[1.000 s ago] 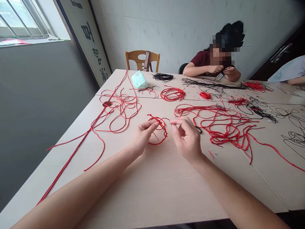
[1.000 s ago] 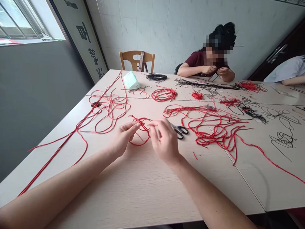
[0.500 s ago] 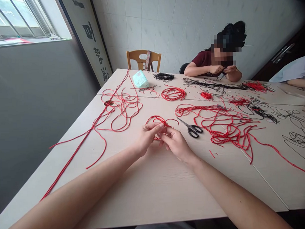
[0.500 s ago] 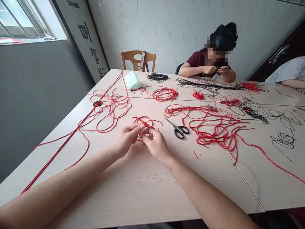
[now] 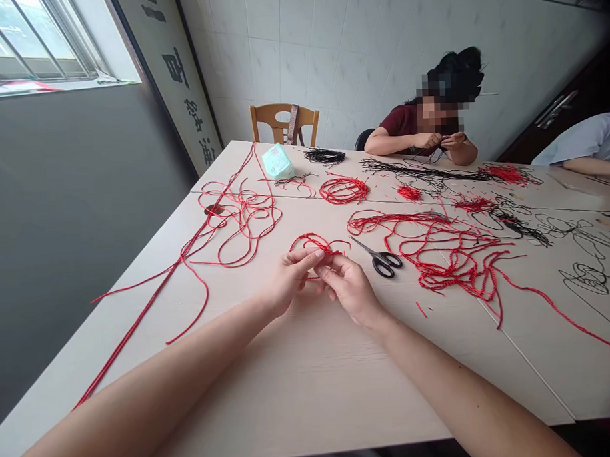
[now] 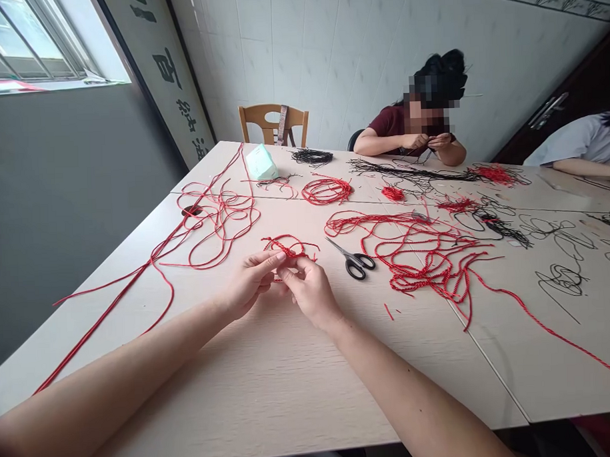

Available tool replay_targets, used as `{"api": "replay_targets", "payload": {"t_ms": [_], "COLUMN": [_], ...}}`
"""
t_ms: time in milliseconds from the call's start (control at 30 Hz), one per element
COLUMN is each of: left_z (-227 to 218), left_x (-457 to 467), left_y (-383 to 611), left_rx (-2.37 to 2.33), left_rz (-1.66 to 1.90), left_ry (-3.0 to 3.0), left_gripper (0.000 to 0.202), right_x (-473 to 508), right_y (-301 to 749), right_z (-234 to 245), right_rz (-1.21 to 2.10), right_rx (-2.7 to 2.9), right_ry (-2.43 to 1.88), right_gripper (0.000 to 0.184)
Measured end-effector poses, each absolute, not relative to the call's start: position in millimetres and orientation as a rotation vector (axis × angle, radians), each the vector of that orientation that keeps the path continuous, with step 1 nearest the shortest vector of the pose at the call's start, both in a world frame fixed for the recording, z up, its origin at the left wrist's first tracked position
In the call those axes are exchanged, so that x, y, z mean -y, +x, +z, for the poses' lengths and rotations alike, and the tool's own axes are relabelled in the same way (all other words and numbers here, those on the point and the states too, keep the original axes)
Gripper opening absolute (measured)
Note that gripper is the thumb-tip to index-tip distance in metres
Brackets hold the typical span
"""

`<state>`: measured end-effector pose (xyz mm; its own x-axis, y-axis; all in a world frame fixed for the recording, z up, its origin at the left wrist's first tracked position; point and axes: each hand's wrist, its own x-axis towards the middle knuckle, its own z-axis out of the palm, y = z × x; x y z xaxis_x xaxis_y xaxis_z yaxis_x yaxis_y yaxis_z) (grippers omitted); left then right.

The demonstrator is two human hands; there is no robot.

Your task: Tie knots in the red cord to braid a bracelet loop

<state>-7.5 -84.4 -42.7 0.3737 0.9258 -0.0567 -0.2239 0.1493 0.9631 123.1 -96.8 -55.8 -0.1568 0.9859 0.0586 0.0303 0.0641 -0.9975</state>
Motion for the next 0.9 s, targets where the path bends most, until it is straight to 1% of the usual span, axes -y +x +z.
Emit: {"api": "replay_targets", "payload": {"t_ms": [67, 200, 367, 433, 533, 600, 767, 833, 900], "left_z": [-41, -41, -45, -46, -46, -46, -47, -47, -47], "left_x": [86, 86, 75, 72, 70, 70, 68, 68, 70], "left_y": [-6, -5, -16, -19, -20, -20, -23, -23, -21], "left_rx": [-0.787, -0.784, -0.944, -1.005, -1.017, -0.993, -0.974, -1.03, -1.069], "left_rz": [0.956, 0.938, 1.008, 1.05, 1.052, 1.034, 1.028, 1.019, 1.01], "left_ry": [1.11, 1.072, 1.086, 1.133, 1.147, 1.092, 0.993, 1.136, 1.322], "left_gripper": [0.031, 0.028, 0.029, 0.029, 0.029, 0.029, 0.027, 0.028, 0.029], "right_x": [96, 96, 99, 100, 101, 101, 97, 95, 94], "right_y": [122, 122, 131, 136, 140, 143, 150, 152, 152], "right_z": [-58, -58, -50, -47, -44, -42, -37, -37, -38], "right_rz": [1.255, 1.28, 1.252, 1.089, 0.714, 0.619, 0.848, 0.799, 0.673], "right_rx": [1.333, 1.424, 1.61, 1.769, 1.969, 2.003, 1.97, 1.941, 1.912], "right_ry": [-1.131, -1.123, -1.168, -1.237, -1.247, -1.202, -1.243, -1.225, -1.194], "right_gripper": [0.032, 0.024, 0.022, 0.018, 0.014, 0.013, 0.018, 0.017, 0.018]}}
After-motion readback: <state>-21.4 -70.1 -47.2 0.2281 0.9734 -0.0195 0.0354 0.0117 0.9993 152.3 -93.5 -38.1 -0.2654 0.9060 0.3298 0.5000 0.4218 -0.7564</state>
